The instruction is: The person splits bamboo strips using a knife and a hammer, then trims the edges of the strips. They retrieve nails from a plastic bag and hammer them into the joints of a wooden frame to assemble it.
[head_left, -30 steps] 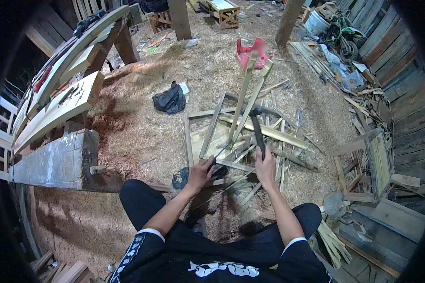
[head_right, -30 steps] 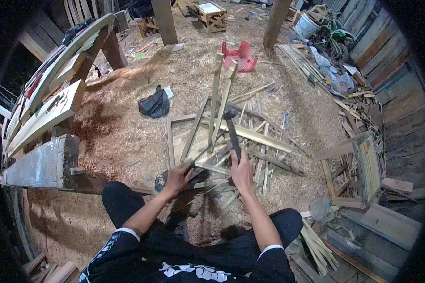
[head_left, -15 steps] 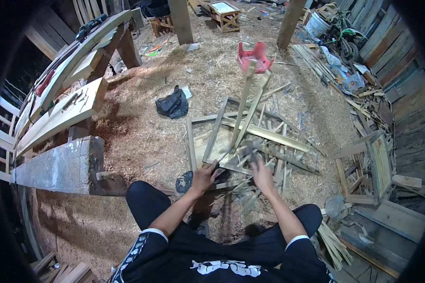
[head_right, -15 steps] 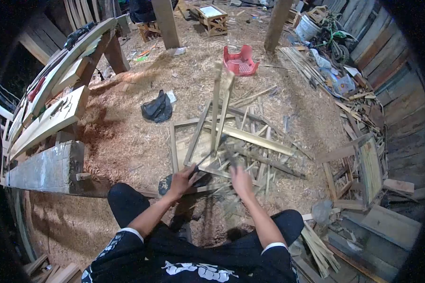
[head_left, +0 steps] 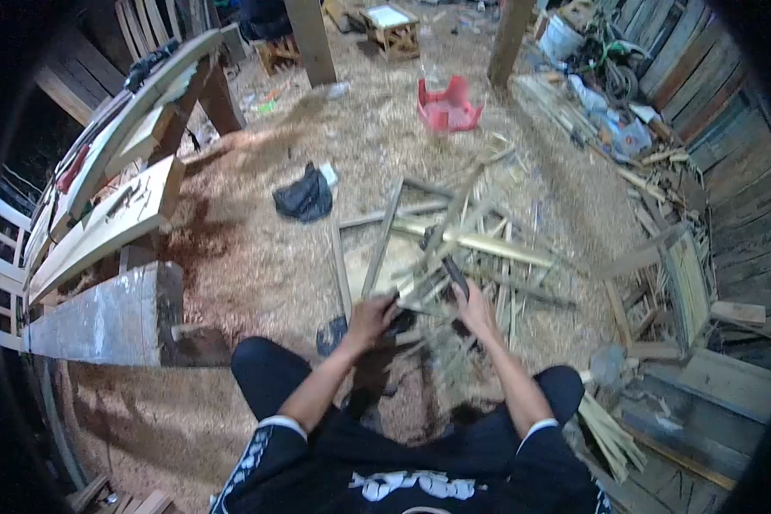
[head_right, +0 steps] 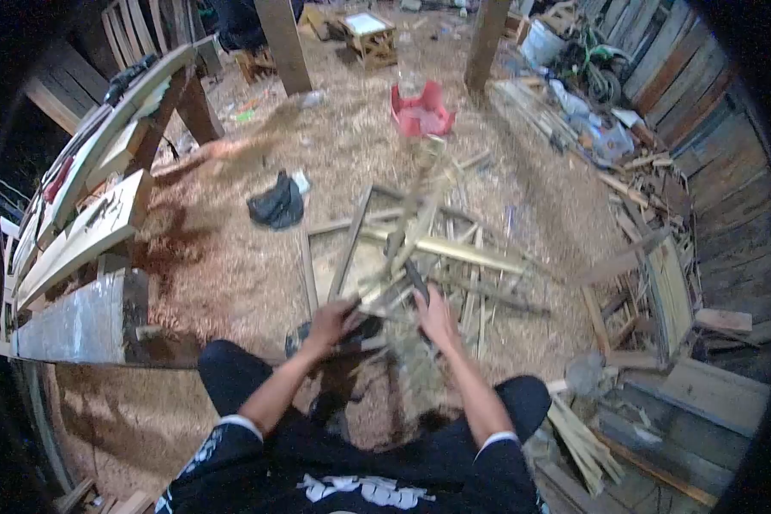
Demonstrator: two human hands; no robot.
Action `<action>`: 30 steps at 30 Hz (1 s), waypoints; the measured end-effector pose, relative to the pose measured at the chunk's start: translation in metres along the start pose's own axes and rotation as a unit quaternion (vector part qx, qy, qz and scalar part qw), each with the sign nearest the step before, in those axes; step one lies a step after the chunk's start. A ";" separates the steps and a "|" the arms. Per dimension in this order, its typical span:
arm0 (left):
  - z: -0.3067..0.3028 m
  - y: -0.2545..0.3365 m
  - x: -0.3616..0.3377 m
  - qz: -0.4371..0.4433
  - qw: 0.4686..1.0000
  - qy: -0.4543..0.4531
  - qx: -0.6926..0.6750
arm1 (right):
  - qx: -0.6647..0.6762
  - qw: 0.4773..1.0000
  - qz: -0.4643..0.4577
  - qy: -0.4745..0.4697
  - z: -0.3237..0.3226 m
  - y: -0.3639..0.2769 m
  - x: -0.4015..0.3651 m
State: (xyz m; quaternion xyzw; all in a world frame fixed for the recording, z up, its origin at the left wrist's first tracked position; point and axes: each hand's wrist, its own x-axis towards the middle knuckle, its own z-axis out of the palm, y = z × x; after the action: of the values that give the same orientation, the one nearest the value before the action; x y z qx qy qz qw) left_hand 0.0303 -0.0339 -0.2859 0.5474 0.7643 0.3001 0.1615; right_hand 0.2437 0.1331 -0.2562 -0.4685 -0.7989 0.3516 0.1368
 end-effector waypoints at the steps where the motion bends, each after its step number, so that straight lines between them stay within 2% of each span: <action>1: 0.001 0.001 0.013 0.036 0.999 0.018 0.004 | -0.031 0.999 0.009 0.000 -0.009 -0.013 0.014; 2: 0.004 0.002 0.013 0.009 1.000 0.005 0.016 | -0.027 0.999 0.000 0.041 -0.014 -0.023 0.012; 3: 0.001 0.005 0.009 0.003 1.000 -0.004 0.014 | -0.027 0.999 0.008 0.034 -0.025 -0.035 0.006; 5: -0.007 0.007 0.015 -0.026 0.997 0.028 -0.063 | 0.085 0.993 0.073 0.030 -0.048 -0.060 0.008; 6: -0.006 0.006 0.017 -0.030 0.998 0.035 -0.049 | 0.165 0.980 0.079 0.076 -0.039 -0.066 -0.001; 7: -0.008 0.003 0.015 -0.032 0.998 0.031 -0.048 | 0.166 0.980 0.084 0.074 -0.025 -0.049 -0.006; 9: -0.006 0.006 0.019 -0.030 0.999 -0.021 -0.004 | -0.049 0.997 -0.053 -0.003 0.005 0.013 0.004; 10: 0.005 -0.001 0.010 -0.038 0.999 -0.025 -0.017 | -0.038 0.998 0.014 -0.055 0.006 0.015 0.010; 11: 0.009 -0.010 0.005 -0.034 0.999 -0.017 -0.011 | -0.035 0.998 0.005 -0.050 0.008 0.012 0.008; 13: 0.012 -0.007 0.016 0.066 0.997 0.046 0.002 | 0.026 0.999 0.012 0.029 -0.009 -0.001 0.010; 14: 0.012 -0.007 0.009 -0.002 1.000 -0.005 -0.020 | 0.176 0.976 0.124 -0.020 -0.014 -0.003 0.011; 15: 0.002 -0.003 0.014 -0.069 0.996 -0.043 -0.038 | 0.044 0.995 0.038 0.082 -0.016 0.004 0.018; 17: 0.015 -0.011 0.014 -0.022 0.999 -0.005 -0.024 | 0.060 0.987 0.042 0.144 -0.034 -0.017 0.024; 19: 0.005 -0.005 0.018 -0.036 0.999 -0.014 -0.024 | 0.062 0.987 0.055 0.141 -0.036 -0.005 0.024; 21: 0.006 -0.002 0.020 -0.048 0.998 -0.027 -0.032 | 0.071 0.981 0.026 0.177 -0.041 0.008 0.018; 22: 0.009 -0.003 0.020 -0.043 0.998 -0.015 -0.035 | 0.077 0.984 0.078 0.139 -0.048 0.008 0.013; 24: 0.008 -0.001 0.018 -0.039 0.995 0.021 -0.089 | 0.047 0.986 0.071 0.146 -0.044 0.030 0.008; 25: 0.001 0.007 0.020 -0.039 0.995 0.021 -0.088 | 0.018 0.986 0.065 0.152 -0.041 0.042 0.008; 26: -0.004 0.015 0.022 -0.055 0.996 0.013 -0.066 | 0.055 0.987 0.104 0.109 -0.040 0.055 0.009; 27: -0.006 0.020 0.022 -0.069 0.997 0.006 -0.046 | 0.053 0.987 0.105 0.109 -0.035 0.061 0.006; 29: -0.004 0.026 0.023 -0.059 0.995 0.040 -0.064 | -0.060 0.982 0.078 0.162 -0.030 0.073 0.003; 30: -0.011 0.035 0.025 -0.064 0.996 0.042 -0.055 | -0.068 0.983 0.105 0.131 -0.030 0.074 0.003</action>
State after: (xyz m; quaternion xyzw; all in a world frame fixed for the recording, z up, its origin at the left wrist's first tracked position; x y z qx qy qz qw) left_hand 0.0416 -0.0059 -0.2535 0.4745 0.7861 0.3538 0.1782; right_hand 0.3074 0.1717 -0.2860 -0.6000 -0.7423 0.2446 0.1706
